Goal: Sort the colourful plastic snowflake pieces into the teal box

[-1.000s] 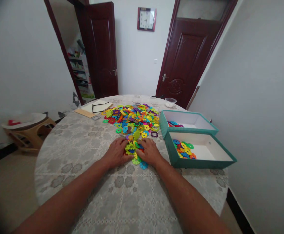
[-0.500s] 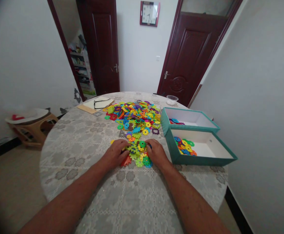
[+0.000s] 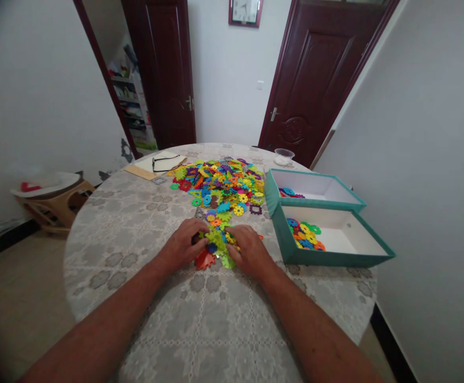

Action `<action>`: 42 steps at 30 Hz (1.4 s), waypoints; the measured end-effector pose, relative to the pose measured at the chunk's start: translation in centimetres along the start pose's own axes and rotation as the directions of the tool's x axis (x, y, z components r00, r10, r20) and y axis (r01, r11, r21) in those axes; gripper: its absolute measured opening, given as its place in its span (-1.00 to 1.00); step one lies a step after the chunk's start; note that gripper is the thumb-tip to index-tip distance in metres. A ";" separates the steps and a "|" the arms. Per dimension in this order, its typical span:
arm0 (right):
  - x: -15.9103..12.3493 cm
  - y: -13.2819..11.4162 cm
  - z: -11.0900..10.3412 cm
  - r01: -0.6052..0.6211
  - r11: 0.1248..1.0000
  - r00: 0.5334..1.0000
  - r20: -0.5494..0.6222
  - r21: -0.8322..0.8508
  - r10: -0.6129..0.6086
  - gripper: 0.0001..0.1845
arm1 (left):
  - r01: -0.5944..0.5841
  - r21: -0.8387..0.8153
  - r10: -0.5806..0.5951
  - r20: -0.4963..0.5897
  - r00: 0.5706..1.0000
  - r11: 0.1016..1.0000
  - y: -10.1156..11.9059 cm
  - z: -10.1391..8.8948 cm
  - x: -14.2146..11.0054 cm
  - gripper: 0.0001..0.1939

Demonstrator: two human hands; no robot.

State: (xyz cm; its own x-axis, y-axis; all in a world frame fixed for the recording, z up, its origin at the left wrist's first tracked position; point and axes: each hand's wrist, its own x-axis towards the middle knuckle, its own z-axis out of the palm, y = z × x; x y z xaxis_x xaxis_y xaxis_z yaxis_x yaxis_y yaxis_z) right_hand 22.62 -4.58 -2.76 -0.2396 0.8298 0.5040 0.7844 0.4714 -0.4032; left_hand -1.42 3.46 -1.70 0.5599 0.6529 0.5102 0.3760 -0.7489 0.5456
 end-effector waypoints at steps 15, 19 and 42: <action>0.6 -1.4 0.4 -0.186 0.962 0.979 -0.048 0.197 0.199 -0.60 | 0.205 -0.353 -0.208 0.029 0.978 0.913 0.1 1.1 -0.2 -0.68; 0.8 -1.8 -0.1 -0.198 0.939 0.978 -0.007 0.280 0.208 -0.69 | 0.251 -0.450 -0.231 0.101 0.968 0.857 0.4 1.5 0.0 -0.73; 0.3 -0.6 -0.9 -0.428 0.816 0.887 0.006 0.389 0.462 -0.75 | -0.040 0.427 -0.051 0.201 0.978 0.903 2.6 1.4 0.1 -0.81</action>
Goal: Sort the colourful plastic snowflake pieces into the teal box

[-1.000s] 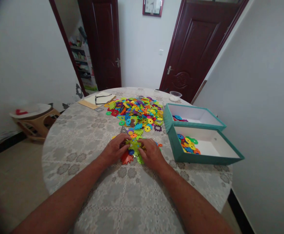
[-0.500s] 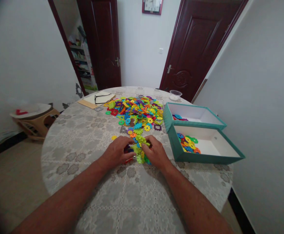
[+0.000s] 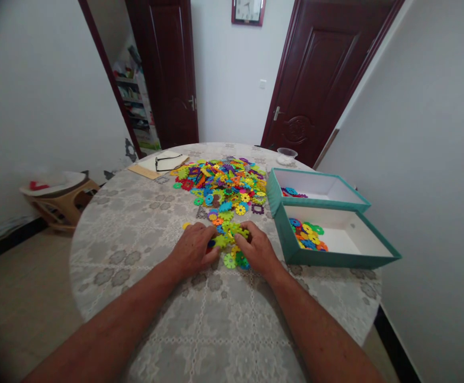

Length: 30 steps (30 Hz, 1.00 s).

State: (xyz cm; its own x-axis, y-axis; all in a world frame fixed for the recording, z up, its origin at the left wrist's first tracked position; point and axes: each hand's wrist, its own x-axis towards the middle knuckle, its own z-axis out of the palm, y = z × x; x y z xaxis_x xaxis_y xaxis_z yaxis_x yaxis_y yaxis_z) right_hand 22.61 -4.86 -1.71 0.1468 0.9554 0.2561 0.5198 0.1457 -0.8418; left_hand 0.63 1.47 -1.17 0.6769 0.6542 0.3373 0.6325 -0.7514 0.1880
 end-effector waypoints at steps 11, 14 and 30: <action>0.3 0.5 -0.3 -0.042 0.997 0.998 0.050 0.064 0.039 -0.73 | -0.084 -0.034 0.086 0.079 0.993 0.996 -0.3 -0.4 -0.3 -0.56; 0.2 0.4 -0.3 -0.062 0.995 0.997 0.055 0.072 0.058 -0.73 | -0.081 -0.032 0.084 0.081 0.993 0.996 -0.1 -0.4 -0.5 -0.62; -0.3 -0.4 -0.5 -0.196 0.891 0.966 0.238 0.410 0.104 -0.61 | -0.041 -0.411 -0.055 -0.220 0.974 0.911 -0.8 0.0 -0.1 -0.77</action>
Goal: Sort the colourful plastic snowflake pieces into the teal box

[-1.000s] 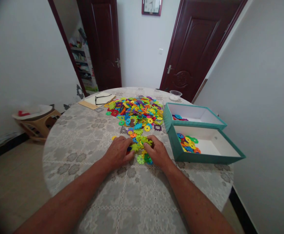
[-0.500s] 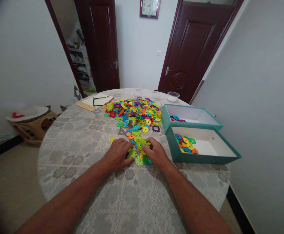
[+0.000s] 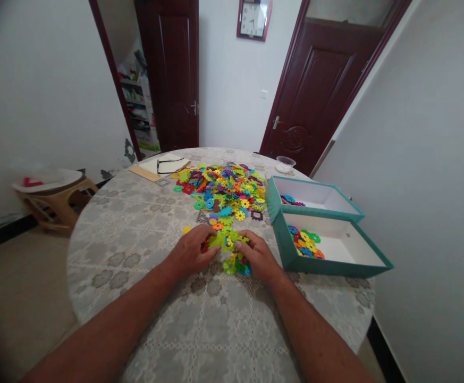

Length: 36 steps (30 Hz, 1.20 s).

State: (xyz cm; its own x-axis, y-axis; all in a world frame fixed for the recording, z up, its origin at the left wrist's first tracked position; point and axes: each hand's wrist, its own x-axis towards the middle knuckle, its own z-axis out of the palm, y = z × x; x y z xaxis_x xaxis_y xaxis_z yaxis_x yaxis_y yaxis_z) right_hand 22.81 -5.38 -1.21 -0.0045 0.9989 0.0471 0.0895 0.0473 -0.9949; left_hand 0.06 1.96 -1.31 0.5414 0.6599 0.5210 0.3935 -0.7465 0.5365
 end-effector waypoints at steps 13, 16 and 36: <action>0.6 0.7 1.6 0.102 0.939 0.994 0.008 -0.329 -0.105 -0.69 | 0.235 -0.377 -0.179 0.178 0.968 0.896 -0.4 -0.7 0.8 -0.73; 0.7 0.6 1.7 0.143 0.883 0.987 0.002 -0.447 -0.159 -0.72 | 0.271 -0.396 -0.213 0.185 0.959 0.877 -0.7 0.0 0.7 -0.72; -1.3 -3.1 0.3 0.150 0.820 0.984 0.000 -0.553 -0.180 -0.78 | 0.355 -0.363 -0.355 0.070 0.932 0.861 -1.8 0.1 0.8 -0.78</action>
State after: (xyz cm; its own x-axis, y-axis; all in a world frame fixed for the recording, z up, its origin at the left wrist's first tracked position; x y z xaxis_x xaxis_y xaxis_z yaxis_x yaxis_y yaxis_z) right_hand 22.19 -6.80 1.80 -0.0202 0.9740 0.2257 0.6234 0.1887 -0.7588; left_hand -0.17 3.86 -1.91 0.4168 0.8743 0.2488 0.2619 -0.3776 0.8882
